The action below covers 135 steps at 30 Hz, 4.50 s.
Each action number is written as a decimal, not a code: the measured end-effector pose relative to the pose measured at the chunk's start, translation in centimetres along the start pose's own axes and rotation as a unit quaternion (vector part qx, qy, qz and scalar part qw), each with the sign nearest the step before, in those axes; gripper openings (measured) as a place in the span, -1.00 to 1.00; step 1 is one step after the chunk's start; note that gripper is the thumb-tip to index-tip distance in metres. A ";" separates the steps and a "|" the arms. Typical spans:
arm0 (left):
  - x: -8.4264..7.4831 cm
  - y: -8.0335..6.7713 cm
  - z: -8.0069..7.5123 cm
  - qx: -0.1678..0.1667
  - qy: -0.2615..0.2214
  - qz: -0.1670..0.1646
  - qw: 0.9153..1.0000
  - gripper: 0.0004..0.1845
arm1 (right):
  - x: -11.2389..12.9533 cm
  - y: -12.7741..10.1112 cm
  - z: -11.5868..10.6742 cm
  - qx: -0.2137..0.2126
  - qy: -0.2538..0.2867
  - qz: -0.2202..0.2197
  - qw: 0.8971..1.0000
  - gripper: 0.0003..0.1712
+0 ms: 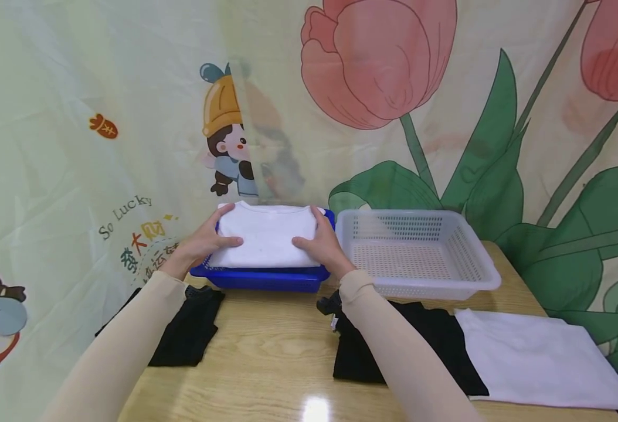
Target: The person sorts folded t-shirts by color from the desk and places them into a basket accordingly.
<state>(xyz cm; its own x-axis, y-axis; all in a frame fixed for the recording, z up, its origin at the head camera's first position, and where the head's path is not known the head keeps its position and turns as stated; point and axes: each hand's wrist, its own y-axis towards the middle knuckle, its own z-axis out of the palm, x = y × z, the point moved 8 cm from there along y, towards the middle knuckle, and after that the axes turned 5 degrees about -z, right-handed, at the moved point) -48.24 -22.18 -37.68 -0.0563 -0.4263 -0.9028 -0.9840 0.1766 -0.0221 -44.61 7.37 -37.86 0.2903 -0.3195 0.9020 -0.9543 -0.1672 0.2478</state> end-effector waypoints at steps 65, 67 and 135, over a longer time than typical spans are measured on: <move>4.0 2.2 2.3 0.008 0.233 -0.094 0.968 -0.12 | -4.4 1.1 4.6 0.073 -0.098 0.150 0.981 0.06; 3.0 2.0 2.0 0.008 0.254 -0.093 0.963 -0.14 | -3.3 0.7 4.1 0.090 -0.085 0.150 0.981 0.04; -10.6 -14.0 33.6 0.208 -0.012 0.094 0.973 -0.30 | -13.8 -27.8 -35.5 0.070 -0.196 0.226 0.952 -0.10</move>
<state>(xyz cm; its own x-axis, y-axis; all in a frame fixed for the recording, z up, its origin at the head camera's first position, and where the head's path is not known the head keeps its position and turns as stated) -28.18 9.68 -42.19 -0.2207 -0.3314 -0.9173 -0.8024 0.5964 -0.0224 -24.60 49.57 -44.70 -0.1174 -0.7070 0.6974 -0.9770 -0.0438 -0.2088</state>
